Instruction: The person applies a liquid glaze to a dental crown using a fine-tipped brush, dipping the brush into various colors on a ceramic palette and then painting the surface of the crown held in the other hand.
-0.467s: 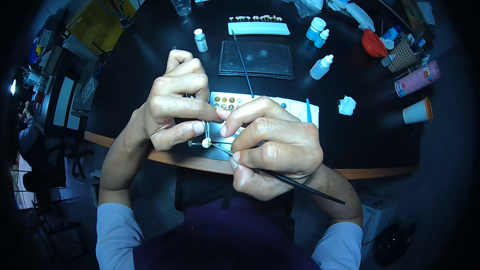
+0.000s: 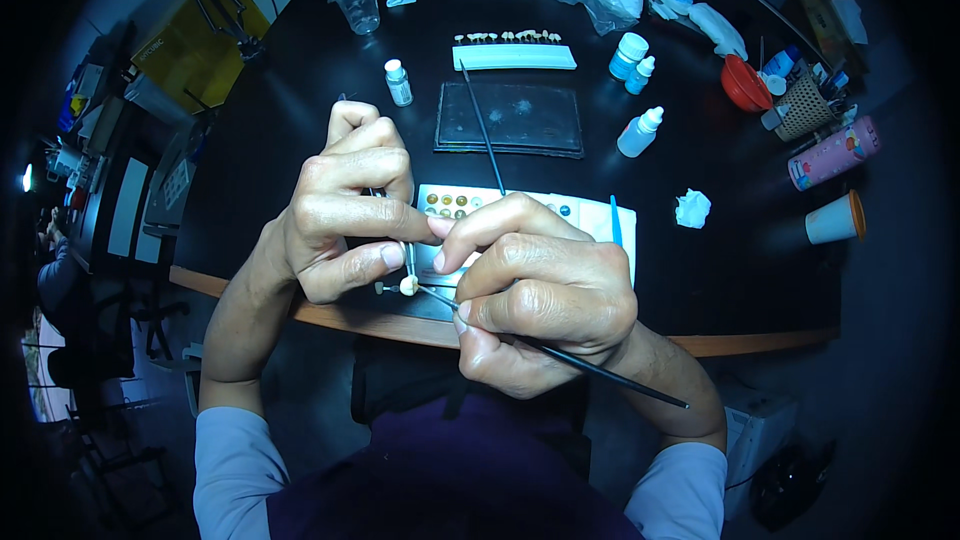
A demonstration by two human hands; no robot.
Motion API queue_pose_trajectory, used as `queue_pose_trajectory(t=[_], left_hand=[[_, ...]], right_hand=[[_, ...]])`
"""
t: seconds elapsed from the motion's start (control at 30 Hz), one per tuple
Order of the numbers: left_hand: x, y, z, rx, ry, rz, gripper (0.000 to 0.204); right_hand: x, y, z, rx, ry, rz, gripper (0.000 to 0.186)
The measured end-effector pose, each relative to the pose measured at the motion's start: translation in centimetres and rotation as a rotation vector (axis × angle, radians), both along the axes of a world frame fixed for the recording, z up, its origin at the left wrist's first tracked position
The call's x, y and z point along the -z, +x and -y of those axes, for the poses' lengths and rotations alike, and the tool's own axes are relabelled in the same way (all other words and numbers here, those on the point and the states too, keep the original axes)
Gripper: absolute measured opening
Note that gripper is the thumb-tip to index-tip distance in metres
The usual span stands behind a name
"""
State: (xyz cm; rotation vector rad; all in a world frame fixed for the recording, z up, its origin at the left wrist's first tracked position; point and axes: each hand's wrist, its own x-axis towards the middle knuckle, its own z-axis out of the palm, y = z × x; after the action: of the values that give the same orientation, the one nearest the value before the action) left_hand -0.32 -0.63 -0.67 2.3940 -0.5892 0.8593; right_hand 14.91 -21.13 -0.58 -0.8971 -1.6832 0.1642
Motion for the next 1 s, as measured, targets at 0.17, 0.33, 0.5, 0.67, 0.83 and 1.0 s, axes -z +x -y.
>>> queue_pose_trajectory(t=[0.17, 0.33, 0.5, 0.67, 0.83, 1.0], left_hand=[[0.02, 0.02, 0.03, -0.003, 0.004, 0.003, 0.03], [0.1, 0.04, 0.06, 0.006, -0.01, 0.006, 0.03], [0.15, 0.06, -0.02, 0.005, -0.001, 0.007, 0.03], [0.32, 0.12, -0.11, 0.013, -0.012, 0.011, 0.029], [0.41, 0.24, 0.11, 0.037, -0.074, -0.013, 0.029], [0.46, 0.25, 0.13, 0.04, -0.084, -0.013, 0.029]], right_hand=[[0.03, 0.02, 0.11, -0.007, 0.0, -0.018, 0.014], [0.16, 0.07, -0.02, -0.015, 0.018, -0.009, 0.014], [0.2, 0.07, -0.03, -0.011, 0.024, -0.012, 0.015], [0.14, 0.1, -0.02, -0.017, 0.034, -0.01, 0.016], [-0.09, 0.09, 0.34, 0.001, 0.02, 0.004, 0.017], [0.04, 0.05, 0.26, -0.006, 0.037, 0.002, 0.015]])
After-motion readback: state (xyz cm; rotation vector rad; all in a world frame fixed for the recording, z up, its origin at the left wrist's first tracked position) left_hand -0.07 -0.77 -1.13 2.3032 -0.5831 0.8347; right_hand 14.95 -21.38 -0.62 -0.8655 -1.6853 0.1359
